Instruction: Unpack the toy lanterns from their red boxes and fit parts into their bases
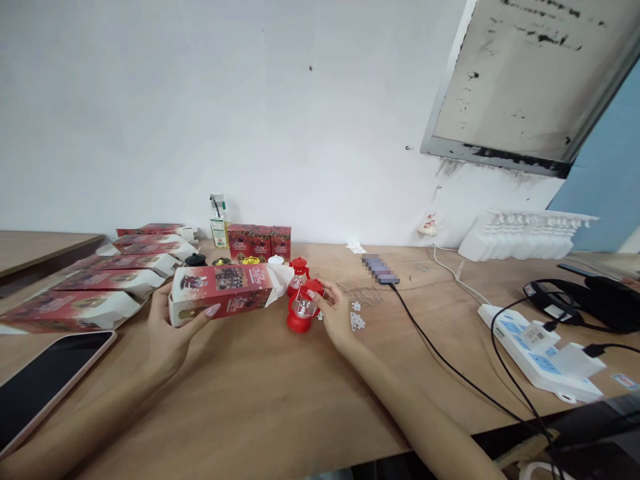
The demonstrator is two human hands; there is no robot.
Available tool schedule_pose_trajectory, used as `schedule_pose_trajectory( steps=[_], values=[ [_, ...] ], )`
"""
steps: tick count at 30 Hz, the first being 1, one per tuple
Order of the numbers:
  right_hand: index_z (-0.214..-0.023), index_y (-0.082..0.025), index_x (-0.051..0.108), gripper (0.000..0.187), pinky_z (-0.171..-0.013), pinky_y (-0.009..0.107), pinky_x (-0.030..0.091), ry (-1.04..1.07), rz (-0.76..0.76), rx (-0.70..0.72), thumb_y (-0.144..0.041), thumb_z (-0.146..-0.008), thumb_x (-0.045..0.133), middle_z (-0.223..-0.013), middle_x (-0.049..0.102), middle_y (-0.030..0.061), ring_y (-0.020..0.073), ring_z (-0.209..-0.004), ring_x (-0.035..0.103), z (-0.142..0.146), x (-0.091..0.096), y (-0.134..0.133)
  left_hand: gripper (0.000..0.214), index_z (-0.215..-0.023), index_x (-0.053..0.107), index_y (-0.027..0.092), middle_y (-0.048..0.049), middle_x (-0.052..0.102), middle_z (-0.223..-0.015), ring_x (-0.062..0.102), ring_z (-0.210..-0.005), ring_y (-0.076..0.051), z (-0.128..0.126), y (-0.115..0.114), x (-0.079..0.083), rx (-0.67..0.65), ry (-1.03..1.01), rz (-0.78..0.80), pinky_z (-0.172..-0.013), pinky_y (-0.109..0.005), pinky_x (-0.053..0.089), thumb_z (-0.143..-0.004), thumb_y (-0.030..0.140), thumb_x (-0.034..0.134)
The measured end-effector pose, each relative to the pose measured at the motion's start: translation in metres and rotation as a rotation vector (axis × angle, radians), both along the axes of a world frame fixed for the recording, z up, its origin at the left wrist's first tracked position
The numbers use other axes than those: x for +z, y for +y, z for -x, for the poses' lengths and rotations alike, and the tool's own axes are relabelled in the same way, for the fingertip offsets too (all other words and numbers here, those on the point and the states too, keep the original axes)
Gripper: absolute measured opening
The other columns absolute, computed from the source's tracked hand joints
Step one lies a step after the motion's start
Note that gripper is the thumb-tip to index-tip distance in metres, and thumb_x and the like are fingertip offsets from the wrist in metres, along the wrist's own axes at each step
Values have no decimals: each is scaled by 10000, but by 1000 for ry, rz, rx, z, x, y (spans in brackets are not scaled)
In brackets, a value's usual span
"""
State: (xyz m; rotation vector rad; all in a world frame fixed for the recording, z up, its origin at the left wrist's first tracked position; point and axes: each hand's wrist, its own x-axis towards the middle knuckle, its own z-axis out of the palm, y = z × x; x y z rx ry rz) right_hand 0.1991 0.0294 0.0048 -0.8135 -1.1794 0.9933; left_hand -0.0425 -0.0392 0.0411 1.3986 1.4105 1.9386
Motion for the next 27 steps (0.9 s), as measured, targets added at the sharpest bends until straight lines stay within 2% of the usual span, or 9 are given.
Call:
schedule_pose_trajectory(
  steps=[5, 10, 14, 19, 27],
  values=[
    [-989, -204, 617, 335, -833, 364, 493, -131, -58, 60, -316, -680, 683, -1016, 687, 56, 211, -939, 634, 4, 4, -11, 642, -1045, 432, 210, -51, 541, -1005, 557, -934, -246, 2, -1, -1, -16, 143, -25, -805, -377, 487, -532, 423, 753],
    [-962, -204, 623, 303, -841, 337, 487, -136, -83, 61, -297, -680, 684, -1012, 683, 46, 194, -953, 625, 6, 7, -15, 640, -1054, 435, 204, -47, 542, -989, 560, -918, -241, 2, 0, -4, -17, 240, -46, -785, -365, 486, -541, 438, 739],
    [-893, -190, 641, 262, -788, 327, 499, -136, -62, 77, -337, -680, 686, -934, 693, 40, 193, -877, 633, 7, 7, -15, 637, -1063, 439, 205, -53, 534, -1010, 549, -941, -247, 1, 0, -5, 17, 294, -54, -811, -376, 472, -552, 441, 739],
    [-897, -193, 659, 289, -718, 316, 504, -169, -27, 74, -385, -682, 673, -909, 687, 36, 201, -837, 627, 7, 7, -14, 625, -1057, 428, 207, -61, 546, -1045, 566, -967, -248, -2, -4, -2, -59, 279, -69, -826, -366, 483, -553, 394, 746],
    [-876, -191, 625, 267, -661, 295, 493, -222, -29, 41, -383, -695, 661, -899, 653, 40, 180, -781, 599, 5, 2, -10, 677, -1104, 404, 226, -67, 518, -1123, 551, -1020, -253, -8, -8, -6, -66, 259, -126, -856, -371, 485, -544, 351, 763]
  ],
)
